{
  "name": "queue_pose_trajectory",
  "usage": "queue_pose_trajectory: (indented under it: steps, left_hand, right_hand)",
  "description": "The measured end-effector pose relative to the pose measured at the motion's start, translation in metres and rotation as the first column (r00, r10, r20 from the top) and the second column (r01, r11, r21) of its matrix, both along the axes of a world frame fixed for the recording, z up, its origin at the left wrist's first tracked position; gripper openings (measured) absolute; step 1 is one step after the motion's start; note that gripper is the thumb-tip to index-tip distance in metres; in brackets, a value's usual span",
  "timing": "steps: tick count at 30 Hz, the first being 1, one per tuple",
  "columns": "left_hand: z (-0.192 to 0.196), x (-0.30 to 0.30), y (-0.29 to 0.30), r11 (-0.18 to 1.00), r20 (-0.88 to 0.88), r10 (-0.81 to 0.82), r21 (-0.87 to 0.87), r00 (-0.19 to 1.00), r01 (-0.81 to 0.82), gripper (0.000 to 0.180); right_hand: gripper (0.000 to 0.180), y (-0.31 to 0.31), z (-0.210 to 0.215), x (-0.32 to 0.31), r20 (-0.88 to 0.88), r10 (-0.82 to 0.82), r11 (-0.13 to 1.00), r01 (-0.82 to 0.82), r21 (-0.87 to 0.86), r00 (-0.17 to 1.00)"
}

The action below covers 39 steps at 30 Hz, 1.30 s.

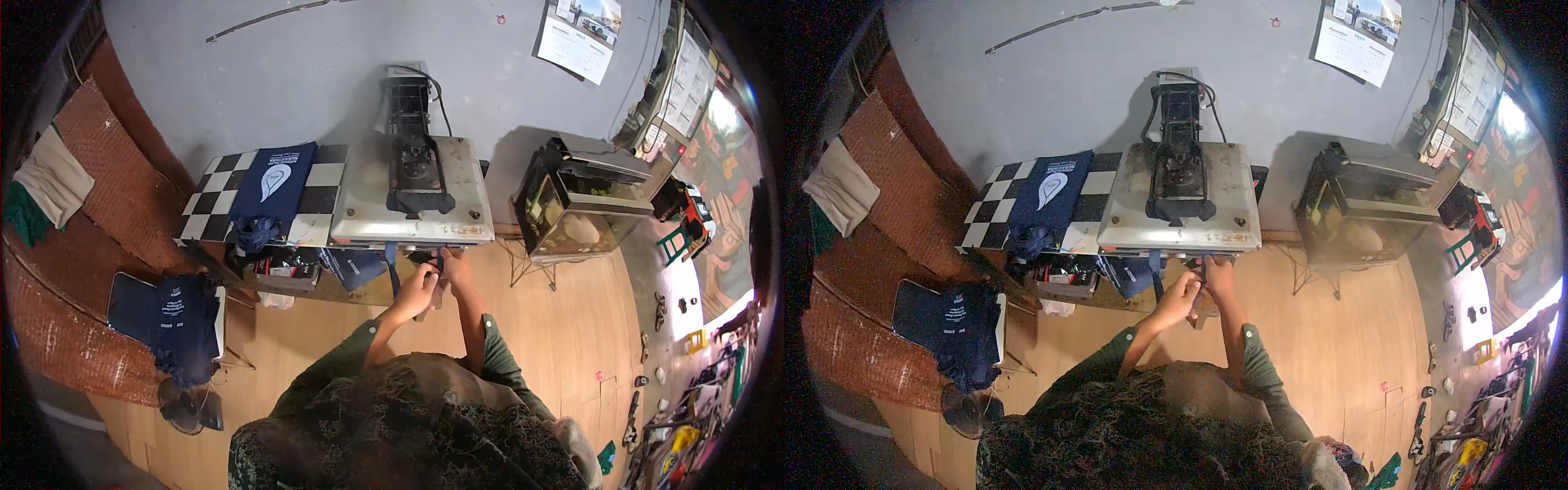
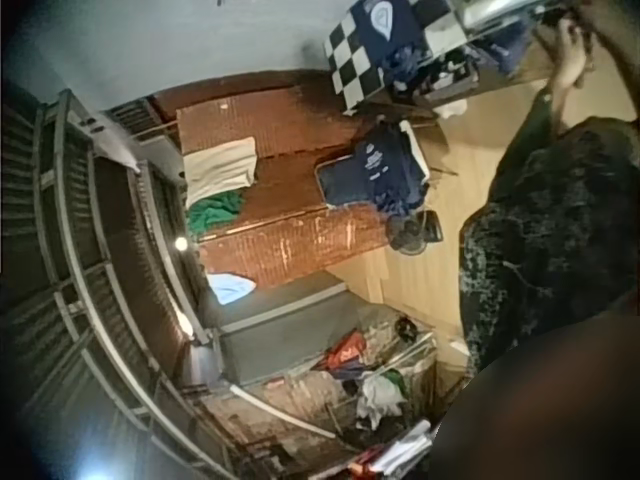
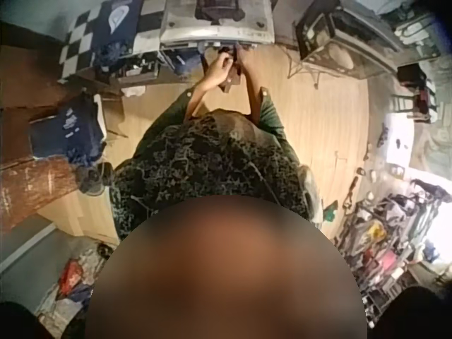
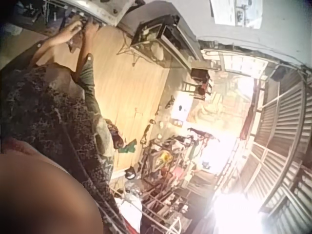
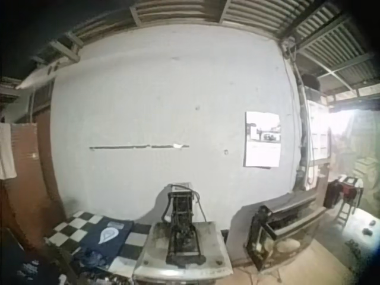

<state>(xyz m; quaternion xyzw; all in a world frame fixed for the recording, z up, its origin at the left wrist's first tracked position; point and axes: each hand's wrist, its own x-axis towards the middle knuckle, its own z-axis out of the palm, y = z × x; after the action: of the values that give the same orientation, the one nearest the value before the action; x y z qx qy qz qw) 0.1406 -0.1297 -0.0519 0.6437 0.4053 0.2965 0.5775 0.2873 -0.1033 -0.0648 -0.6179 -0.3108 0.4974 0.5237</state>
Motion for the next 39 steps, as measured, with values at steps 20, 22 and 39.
queue_pose_trajectory:
  steps: [20, 22, 39]
  left_hand:
    - [0.039, -0.027, 0.006, 0.749, -0.356, 0.233, 0.66, 0.905, 0.066, 0.02]
    - [0.039, -0.027, 0.007, 0.745, -0.328, 0.242, 0.665, 0.913, 0.042, 0.019]
    - [0.066, -0.062, 0.016, 0.75, -0.434, 0.138, 0.633, 0.89, 0.192, 0.023]
  right_hand:
    - [0.027, -0.05, 0.028, -0.006, 0.668, -0.185, 0.913, -0.125, 0.388, 0.72]
    - [0.018, -0.052, 0.031, -0.001, 0.766, -0.065, 0.823, -0.4, 0.404, 0.64]
    - [0.019, -0.052, 0.056, 0.007, 0.858, -0.232, 0.801, -0.41, 0.436, 0.459]
